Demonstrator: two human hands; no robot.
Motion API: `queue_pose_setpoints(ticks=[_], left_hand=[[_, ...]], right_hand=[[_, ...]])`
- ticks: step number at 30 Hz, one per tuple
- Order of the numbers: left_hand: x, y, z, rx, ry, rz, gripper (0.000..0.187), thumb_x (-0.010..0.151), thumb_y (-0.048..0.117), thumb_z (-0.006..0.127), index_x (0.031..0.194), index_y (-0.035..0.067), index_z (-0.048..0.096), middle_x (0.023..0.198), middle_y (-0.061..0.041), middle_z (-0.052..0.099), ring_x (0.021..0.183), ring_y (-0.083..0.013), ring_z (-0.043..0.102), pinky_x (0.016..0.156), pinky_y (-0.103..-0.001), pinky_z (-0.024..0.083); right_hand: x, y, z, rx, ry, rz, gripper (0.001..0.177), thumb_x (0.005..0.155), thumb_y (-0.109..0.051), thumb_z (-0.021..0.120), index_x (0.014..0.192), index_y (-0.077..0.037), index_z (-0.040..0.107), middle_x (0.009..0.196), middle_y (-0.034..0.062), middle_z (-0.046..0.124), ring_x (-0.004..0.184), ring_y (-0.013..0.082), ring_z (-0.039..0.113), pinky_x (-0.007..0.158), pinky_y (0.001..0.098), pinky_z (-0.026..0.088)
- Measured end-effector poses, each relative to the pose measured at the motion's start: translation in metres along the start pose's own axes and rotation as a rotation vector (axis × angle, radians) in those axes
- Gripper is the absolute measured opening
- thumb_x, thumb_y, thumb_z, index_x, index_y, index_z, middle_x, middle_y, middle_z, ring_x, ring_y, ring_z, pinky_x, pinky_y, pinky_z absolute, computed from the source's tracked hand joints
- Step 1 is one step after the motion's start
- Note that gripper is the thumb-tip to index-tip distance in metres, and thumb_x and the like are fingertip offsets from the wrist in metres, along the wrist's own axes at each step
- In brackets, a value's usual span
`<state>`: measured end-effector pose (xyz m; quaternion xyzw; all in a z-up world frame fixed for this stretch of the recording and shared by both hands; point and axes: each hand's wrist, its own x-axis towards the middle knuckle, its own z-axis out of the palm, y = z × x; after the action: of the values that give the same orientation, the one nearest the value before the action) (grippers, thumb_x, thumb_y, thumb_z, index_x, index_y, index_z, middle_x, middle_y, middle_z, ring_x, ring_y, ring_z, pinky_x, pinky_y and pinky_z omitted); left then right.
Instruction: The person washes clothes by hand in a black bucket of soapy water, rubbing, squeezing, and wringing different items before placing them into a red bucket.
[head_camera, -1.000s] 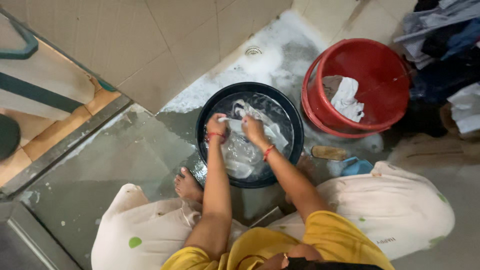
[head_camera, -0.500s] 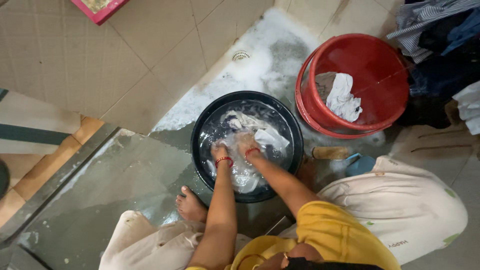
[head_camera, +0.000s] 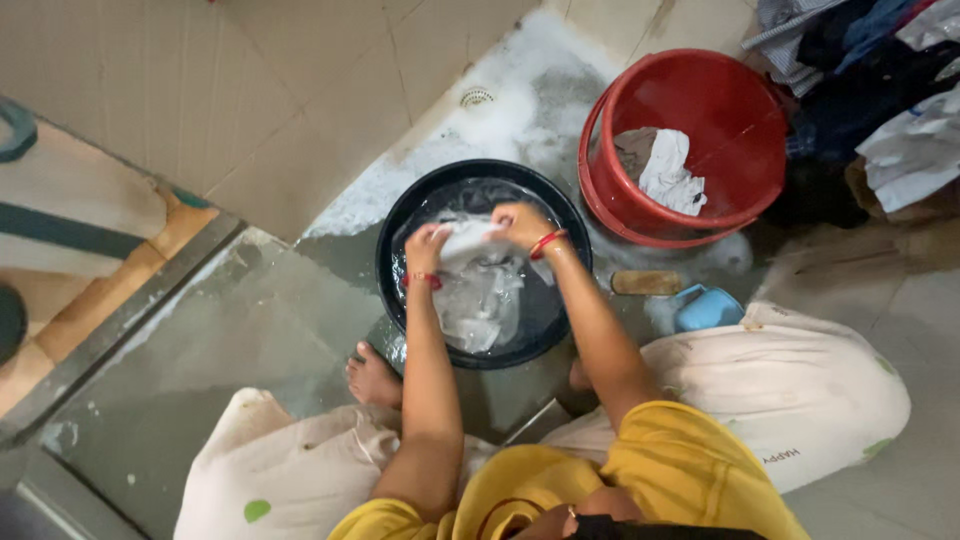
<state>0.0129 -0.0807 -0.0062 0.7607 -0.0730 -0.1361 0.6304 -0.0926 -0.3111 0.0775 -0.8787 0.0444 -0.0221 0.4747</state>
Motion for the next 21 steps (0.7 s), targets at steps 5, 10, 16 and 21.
queue_pose_setpoints(ticks=[5,10,16,21], left_hand=[[0.002,0.068,-0.016,-0.183,-0.219,0.193,0.016,0.088,0.014,0.081,0.098,0.003,0.077,0.085,0.002,0.072,0.076,-0.0038,0.061,0.069,-0.022,0.050],[-0.003,0.069,-0.016,-0.261,-0.113,0.018,0.014,0.087,0.013,0.078,0.100,0.007,0.078,0.077,0.005,0.065,0.067,-0.0038,0.055,0.061,-0.023,0.044],[-0.003,-0.013,-0.019,0.150,0.336,0.076,0.015,0.087,0.023,0.080,0.096,0.011,0.077,0.080,-0.005,0.072,0.070,-0.0140,0.067,0.069,-0.030,0.053],[-0.011,-0.032,-0.007,0.068,0.333,0.071,0.019,0.093,0.030,0.073,0.099,0.012,0.070,0.089,-0.007,0.074,0.079,-0.0187,0.070,0.076,-0.032,0.056]], right_hand=[[-0.021,-0.066,-0.057,0.416,-0.075,0.049,0.018,0.090,-0.018,0.082,0.092,-0.008,0.068,0.078,-0.0033,0.061,0.071,0.0049,0.052,0.063,0.0234,0.040],[-0.017,-0.036,-0.014,0.911,-0.059,0.144,0.015,0.091,-0.010,0.075,0.100,-0.009,0.063,0.093,-0.0018,0.066,0.084,0.0066,0.063,0.072,0.0237,0.052],[-0.014,0.031,0.117,0.097,-0.053,0.278,0.032,0.085,-0.034,0.082,0.091,-0.009,0.064,0.082,0.0015,0.063,0.075,0.0119,0.057,0.068,0.0300,0.047],[-0.037,0.037,0.159,-0.241,0.351,0.282,0.024,0.095,-0.026,0.075,0.108,-0.007,0.070,0.099,0.0198,0.069,0.092,0.0379,0.067,0.081,0.0466,0.053]])
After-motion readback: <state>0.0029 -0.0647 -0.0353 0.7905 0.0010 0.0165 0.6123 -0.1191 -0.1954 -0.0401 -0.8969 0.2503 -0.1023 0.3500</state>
